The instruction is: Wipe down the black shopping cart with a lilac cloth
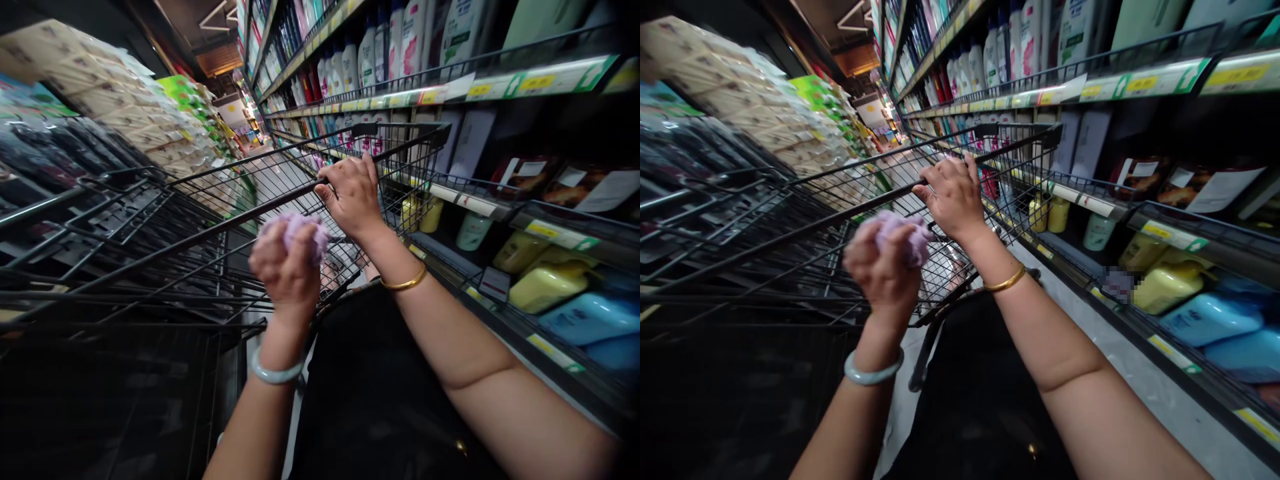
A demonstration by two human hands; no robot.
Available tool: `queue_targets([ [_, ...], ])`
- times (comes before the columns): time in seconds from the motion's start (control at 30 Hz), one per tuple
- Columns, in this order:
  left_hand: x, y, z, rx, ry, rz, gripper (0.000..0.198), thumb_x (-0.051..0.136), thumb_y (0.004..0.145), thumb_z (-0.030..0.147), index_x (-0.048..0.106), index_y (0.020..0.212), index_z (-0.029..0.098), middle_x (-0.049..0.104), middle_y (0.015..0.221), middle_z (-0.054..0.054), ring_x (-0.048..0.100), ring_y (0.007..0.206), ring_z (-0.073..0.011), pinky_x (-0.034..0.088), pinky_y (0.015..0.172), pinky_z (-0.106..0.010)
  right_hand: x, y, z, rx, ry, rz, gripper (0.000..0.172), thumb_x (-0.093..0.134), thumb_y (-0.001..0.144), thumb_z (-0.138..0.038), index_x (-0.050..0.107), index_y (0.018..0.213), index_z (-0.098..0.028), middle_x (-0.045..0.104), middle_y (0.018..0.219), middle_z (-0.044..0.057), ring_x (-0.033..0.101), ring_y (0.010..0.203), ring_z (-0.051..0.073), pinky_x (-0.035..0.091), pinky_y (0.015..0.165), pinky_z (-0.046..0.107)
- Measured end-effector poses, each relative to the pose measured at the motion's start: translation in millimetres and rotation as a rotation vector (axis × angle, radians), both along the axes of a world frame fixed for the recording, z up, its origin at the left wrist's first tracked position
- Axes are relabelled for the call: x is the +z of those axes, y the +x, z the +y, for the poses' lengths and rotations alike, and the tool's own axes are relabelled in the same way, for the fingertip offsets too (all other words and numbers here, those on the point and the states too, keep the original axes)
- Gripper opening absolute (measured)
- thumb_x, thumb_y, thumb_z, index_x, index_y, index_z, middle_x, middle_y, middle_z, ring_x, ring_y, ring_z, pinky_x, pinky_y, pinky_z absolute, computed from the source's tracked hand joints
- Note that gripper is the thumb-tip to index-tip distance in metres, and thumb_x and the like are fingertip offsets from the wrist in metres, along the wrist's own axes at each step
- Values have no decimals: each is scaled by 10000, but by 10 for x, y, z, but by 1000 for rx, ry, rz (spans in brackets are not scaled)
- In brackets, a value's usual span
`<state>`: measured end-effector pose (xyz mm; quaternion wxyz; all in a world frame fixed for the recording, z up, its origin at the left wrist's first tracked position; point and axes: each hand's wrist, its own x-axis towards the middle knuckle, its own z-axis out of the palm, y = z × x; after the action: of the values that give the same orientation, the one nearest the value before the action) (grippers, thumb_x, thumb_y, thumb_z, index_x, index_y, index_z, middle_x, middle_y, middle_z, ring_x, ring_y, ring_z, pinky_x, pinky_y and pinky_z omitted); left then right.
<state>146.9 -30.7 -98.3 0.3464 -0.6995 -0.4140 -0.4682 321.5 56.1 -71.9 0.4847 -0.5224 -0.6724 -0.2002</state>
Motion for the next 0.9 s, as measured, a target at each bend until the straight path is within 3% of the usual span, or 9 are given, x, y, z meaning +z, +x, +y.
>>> queue_targets([
  [0.1,-414,97,-1,-50,-170,127,258,803,935,301,817,1190,330,699,1329,-83,612,1207,-264,426,1059,-387,23,1,-32,-1,-11,-10,720,108,1114,-644,703,1293,-280,712,1249,85,582,1368,280,255,1346,614],
  [0.17,-470,122,1,-79,-160,91,239,797,936,279,824,1167,334,705,1317,-83,619,1220,-256,427,1071,-377,35,5,-53,3,-23,-12,721,106,1112,-650,700,1281,-279,714,1243,80,595,1346,272,255,1349,612],
  [0.33,2,155,72,-53,30,-112,293,829,916,350,810,1207,317,679,1321,-111,600,1242,-281,420,1106,-430,27,9,-54,9,-15,3,730,92,1105,-657,690,1283,-278,711,1246,82,576,1379,280,237,1358,618],
  [0.4,63,194,120,-47,21,-121,288,796,942,343,800,1229,313,672,1351,-114,582,1274,-295,399,1124,-453,14,8,-33,20,-2,9,739,86,1103,-660,689,1288,-276,711,1246,86,569,1390,285,233,1359,624],
  [0.47,-84,242,155,-54,-3,-45,259,744,974,299,796,1228,309,682,1368,-108,583,1275,-289,397,1108,-440,2,8,-13,29,11,11,742,87,1100,-666,691,1286,-277,712,1246,87,570,1388,287,234,1358,627],
  [0.63,-819,281,122,-63,-114,179,220,685,987,231,818,1152,287,748,1298,-80,597,1189,-278,403,1020,-404,-2,14,0,13,-4,-6,703,118,1102,-666,679,1300,-292,705,1279,87,555,1412,290,228,1357,628],
  [0.7,-947,267,87,-73,-130,178,211,671,995,234,830,1115,304,760,1264,-63,601,1173,-270,408,1000,-393,0,16,-2,9,-16,-19,686,136,1102,-668,676,1303,-294,702,1284,89,552,1417,290,231,1356,625],
  [0.77,-912,259,72,-75,-135,150,200,682,998,264,833,1117,319,753,1282,-64,598,1196,-271,411,1016,-395,-4,18,4,16,-13,-15,693,133,1101,-673,679,1292,-291,705,1266,90,564,1398,287,236,1355,624],
  [0.9,-698,287,140,-38,-167,88,255,705,987,294,809,1217,336,726,1358,-84,593,1229,-280,393,1094,-429,-27,29,38,41,26,13,745,94,1090,-695,679,1285,-278,706,1259,94,580,1369,290,235,1349,644],
])
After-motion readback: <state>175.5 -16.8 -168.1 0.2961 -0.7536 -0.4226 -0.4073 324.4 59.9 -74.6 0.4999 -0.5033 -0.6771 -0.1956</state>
